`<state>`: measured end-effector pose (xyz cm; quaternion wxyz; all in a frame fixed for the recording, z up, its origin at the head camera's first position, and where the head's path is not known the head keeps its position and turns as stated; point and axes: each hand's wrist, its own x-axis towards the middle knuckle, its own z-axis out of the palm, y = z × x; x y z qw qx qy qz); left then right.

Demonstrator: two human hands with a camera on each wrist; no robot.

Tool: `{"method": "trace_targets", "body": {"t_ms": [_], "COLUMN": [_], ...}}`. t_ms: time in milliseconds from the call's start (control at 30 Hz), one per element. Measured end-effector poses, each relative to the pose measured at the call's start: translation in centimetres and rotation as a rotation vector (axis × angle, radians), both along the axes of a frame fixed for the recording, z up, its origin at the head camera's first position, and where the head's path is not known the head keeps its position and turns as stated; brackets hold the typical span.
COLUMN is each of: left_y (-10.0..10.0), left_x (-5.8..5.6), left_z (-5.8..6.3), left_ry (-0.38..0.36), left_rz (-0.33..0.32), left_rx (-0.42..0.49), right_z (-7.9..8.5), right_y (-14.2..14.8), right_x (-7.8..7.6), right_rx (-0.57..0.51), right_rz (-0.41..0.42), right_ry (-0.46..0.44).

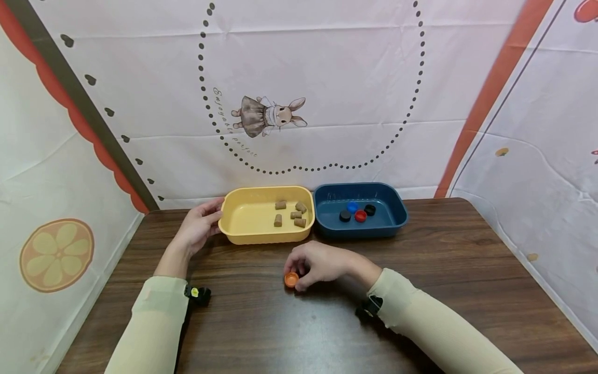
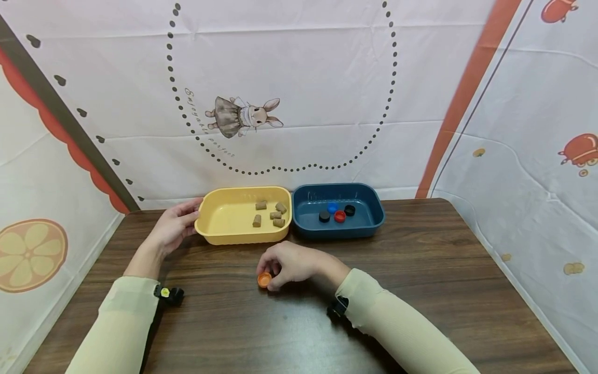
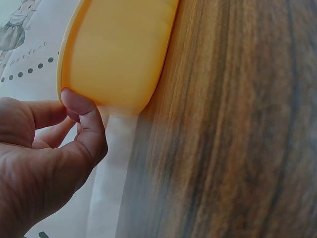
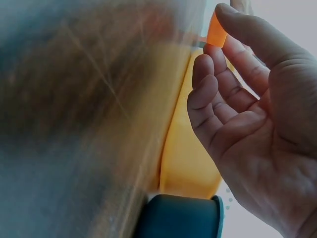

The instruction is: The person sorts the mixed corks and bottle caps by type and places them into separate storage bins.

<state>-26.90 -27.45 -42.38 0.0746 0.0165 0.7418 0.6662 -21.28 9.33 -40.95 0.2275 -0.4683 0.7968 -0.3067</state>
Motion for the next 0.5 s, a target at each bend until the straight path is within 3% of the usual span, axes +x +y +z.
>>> {"method": "trace_targets", "body": {"t_ms": [500], "left_y": [0.0], "left_x": [-0.1], "left_z": [0.0], "left_ry": [0.003], "left_rz": [-0.004], "left_rx": [-0.007], "right_z": [2.5], "right_y": [1.6], "right_x": [-0.4], "right_rx": [-0.028], "right_rz": [-0.068], "right_ry": [0.010]}}
